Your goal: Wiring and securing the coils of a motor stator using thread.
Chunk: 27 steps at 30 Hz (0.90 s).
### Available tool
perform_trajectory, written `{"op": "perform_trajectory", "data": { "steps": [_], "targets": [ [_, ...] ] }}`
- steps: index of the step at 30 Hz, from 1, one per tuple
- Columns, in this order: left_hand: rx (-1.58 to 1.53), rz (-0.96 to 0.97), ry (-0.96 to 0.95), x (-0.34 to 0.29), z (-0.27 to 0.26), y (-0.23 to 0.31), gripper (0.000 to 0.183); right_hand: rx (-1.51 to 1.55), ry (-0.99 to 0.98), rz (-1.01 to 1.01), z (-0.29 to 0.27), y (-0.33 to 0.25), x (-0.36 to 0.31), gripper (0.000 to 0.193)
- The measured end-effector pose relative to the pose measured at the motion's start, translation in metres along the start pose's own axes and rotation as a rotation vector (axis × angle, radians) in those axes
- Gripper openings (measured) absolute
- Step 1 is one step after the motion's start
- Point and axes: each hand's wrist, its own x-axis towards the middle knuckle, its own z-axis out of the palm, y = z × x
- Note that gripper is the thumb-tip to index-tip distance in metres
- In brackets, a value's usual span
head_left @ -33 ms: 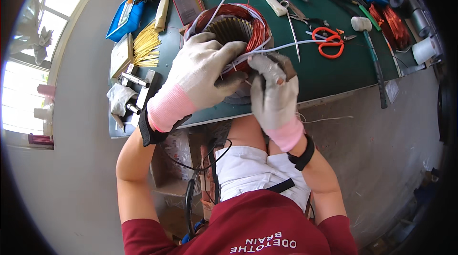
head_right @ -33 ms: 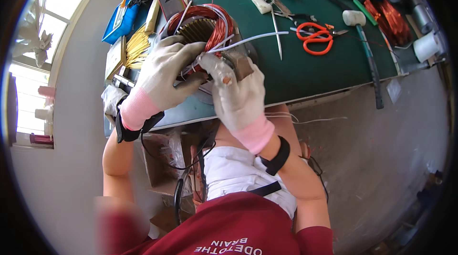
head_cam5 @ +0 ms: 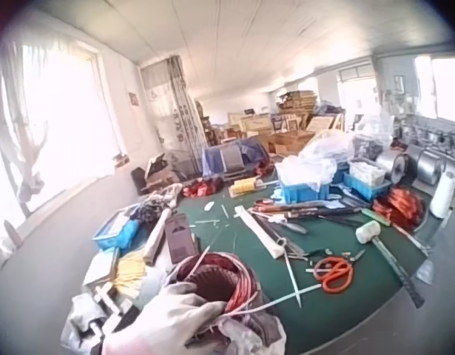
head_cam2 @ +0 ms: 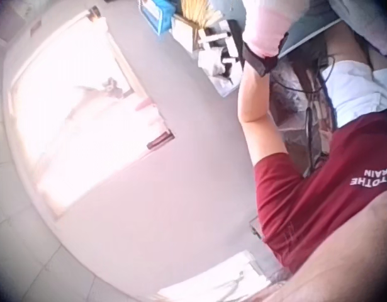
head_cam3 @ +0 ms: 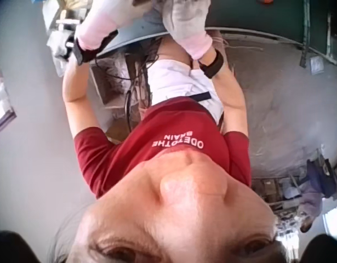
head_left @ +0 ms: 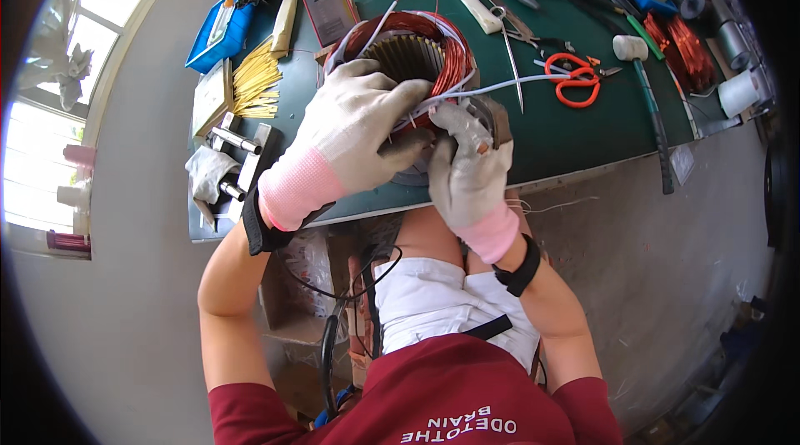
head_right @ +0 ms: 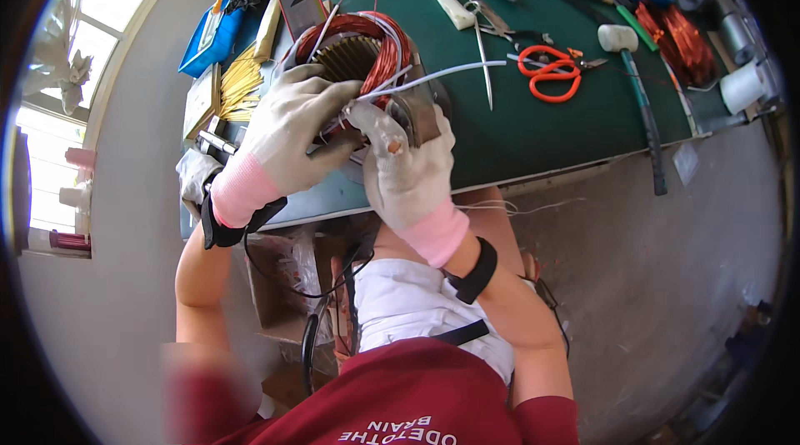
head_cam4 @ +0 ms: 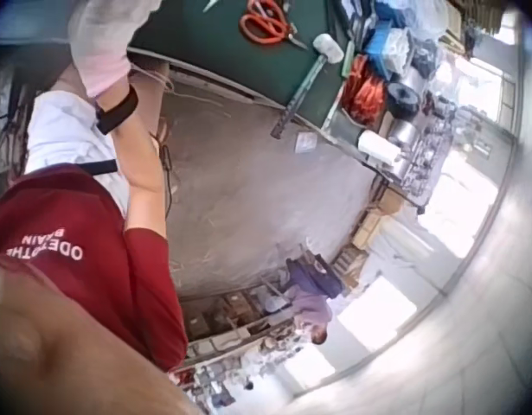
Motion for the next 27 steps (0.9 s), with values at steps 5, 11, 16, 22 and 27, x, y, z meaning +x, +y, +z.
{"op": "perform_trajectory", "data": {
  "steps": [5,11,16,22,27],
  "targets": [
    [0.176,0.023,0.058,-0.009,-0.001,0.004,0.056,0.181,0.092,0.106,0.005,-0.006,0.000,0.038],
    [0.382,-0.250,0.496,-0.017,0.017,0.026,0.092,0.618,-0.286,0.285,-0.004,-0.023,0.075,0.027],
    [0.146,-0.148,0.342,-0.019,0.017,0.020,0.067,0.059,-0.236,0.158,-0.054,0.004,0.033,0.027],
    [-0.013,-0.040,0.291,-0.010,0.024,0.011,0.027,0.112,-0.297,0.197,-0.050,0.010,-0.011,0.036],
    [-0.089,-0.057,0.275,-0.017,0.023,0.009,0.029,0.582,-0.236,0.169,-0.140,-0.013,0.036,0.004]
  ]
}}
